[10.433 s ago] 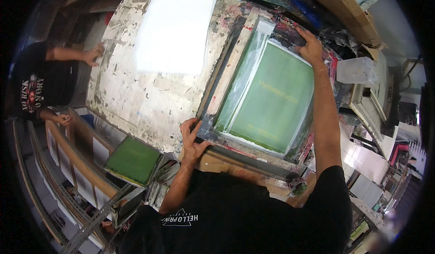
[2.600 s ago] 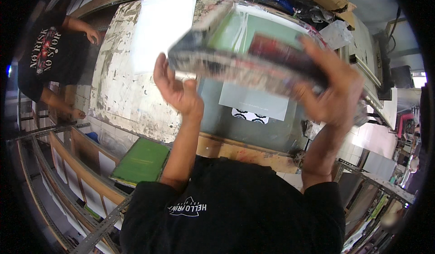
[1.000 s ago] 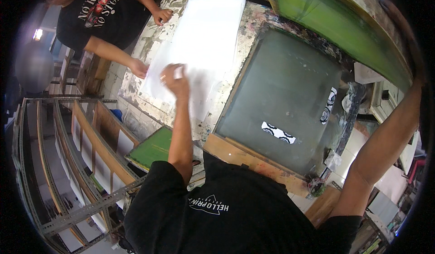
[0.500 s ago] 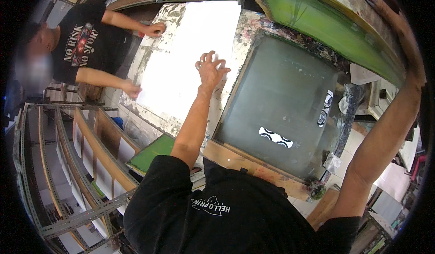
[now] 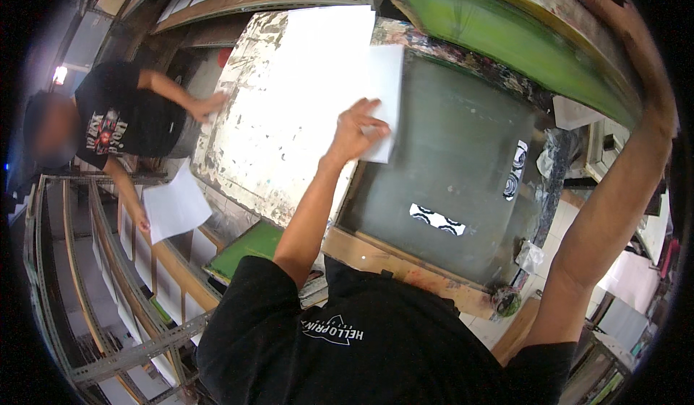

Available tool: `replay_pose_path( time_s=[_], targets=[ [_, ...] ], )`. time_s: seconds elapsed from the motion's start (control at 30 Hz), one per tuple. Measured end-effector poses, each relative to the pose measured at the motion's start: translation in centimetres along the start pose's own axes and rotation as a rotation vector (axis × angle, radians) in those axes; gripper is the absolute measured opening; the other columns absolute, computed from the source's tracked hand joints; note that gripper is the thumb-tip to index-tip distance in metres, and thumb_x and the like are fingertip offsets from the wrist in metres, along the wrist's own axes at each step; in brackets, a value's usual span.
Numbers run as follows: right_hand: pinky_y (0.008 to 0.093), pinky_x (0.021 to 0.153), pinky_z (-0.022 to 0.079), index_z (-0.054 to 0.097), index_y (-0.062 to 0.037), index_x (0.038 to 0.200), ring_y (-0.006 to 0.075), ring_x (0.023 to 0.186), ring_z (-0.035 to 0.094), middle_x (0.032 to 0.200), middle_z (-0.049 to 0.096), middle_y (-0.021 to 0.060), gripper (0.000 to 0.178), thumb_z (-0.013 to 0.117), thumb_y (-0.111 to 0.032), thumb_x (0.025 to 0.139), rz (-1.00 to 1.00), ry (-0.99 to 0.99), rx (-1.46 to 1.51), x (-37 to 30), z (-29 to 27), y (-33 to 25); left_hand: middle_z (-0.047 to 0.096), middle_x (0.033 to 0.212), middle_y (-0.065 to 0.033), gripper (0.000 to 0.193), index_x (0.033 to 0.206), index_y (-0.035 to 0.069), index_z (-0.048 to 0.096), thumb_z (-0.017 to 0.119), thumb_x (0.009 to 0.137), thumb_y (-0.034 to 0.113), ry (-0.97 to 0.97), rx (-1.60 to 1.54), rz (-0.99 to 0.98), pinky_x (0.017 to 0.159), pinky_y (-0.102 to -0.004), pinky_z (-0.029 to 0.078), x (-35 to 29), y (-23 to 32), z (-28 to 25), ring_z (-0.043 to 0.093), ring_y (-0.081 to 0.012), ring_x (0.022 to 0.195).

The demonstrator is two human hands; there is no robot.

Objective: The person performs screen printing by placing a white sheet on a table, lowering a screen frame, and using a squeegee to pull green ink across the mesh. The person repeatedly lifts the frame, removes the printed sheet, and places a new sheet to continue the process.

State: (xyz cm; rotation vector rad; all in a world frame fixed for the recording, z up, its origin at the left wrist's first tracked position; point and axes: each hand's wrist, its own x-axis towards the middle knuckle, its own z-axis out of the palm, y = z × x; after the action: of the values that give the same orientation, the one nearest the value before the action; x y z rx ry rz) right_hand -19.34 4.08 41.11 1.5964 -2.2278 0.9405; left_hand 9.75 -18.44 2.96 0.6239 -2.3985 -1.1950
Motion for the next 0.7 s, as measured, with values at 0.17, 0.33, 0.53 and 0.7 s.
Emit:
replay_pose_path(
  time_s=[0.17, 0.33, 0.53, 0.7],
  targets=[
    [0.031, 0.078, 0.053, 0.075, 0.0063, 0.102, 0.0193, 0.081, 0.068, 0.092, 0.074, 0.0132, 0.045, 0.083, -0.033, 0.082, 0.002, 0.037, -0.033, -0.5, 0.8, -2.8, 0.03, 0.165, -0.0086, 0.059, 0.142, 0.027, 0.06, 0.061, 0.092, 0.058, -0.392, 0.581, 0.131, 0.12, -0.0699, 0.005, -3.2, 3.2, 7.4, 0.016, -0.0411, 0.154],
    [0.0303, 0.076, 0.052, 0.075, 0.006, 0.101, 0.0183, 0.078, 0.067, 0.09, 0.074, 0.0137, 0.044, 0.083, -0.033, 0.083, -0.068, -0.105, -0.067, 0.1, -0.1, -3.0, 0.026, 0.167, -0.0075, 0.066, 0.147, 0.029, 0.054, 0.067, 0.087, 0.055, -0.45, 0.441, 0.333, 0.121, -0.0687, 0.004, -0.3, 5.8, 16.0, 0.012, -0.0392, 0.155],
    [0.0305, 0.075, 0.052, 0.077, 0.0046, 0.1, 0.0188, 0.079, 0.067, 0.09, 0.075, 0.0162, 0.046, 0.082, -0.038, 0.083, -0.078, 0.146, -0.07, -0.5, 1.0, -1.9, 0.025, 0.167, -0.0066, 0.07, 0.146, 0.027, 0.055, 0.076, 0.082, 0.045, -0.589, 0.381, 0.385, 0.122, -0.0677, 0.003, 0.7, 9.6, 20.4, 0.013, -0.0375, 0.156],
    [0.0307, 0.075, 0.053, 0.078, 0.0047, 0.099, 0.0195, 0.08, 0.068, 0.09, 0.075, 0.017, 0.047, 0.083, -0.039, 0.082, 0.152, 0.21, 0.01, 0.6, 0.5, -3.6, 0.025, 0.167, -0.0065, 0.068, 0.145, 0.027, 0.057, 0.077, 0.082, 0.043, -0.634, 0.374, 0.406, 0.123, -0.0656, 0.004, -0.9, 10.9, 20.5, 0.013, -0.0361, 0.156]
  ],
)
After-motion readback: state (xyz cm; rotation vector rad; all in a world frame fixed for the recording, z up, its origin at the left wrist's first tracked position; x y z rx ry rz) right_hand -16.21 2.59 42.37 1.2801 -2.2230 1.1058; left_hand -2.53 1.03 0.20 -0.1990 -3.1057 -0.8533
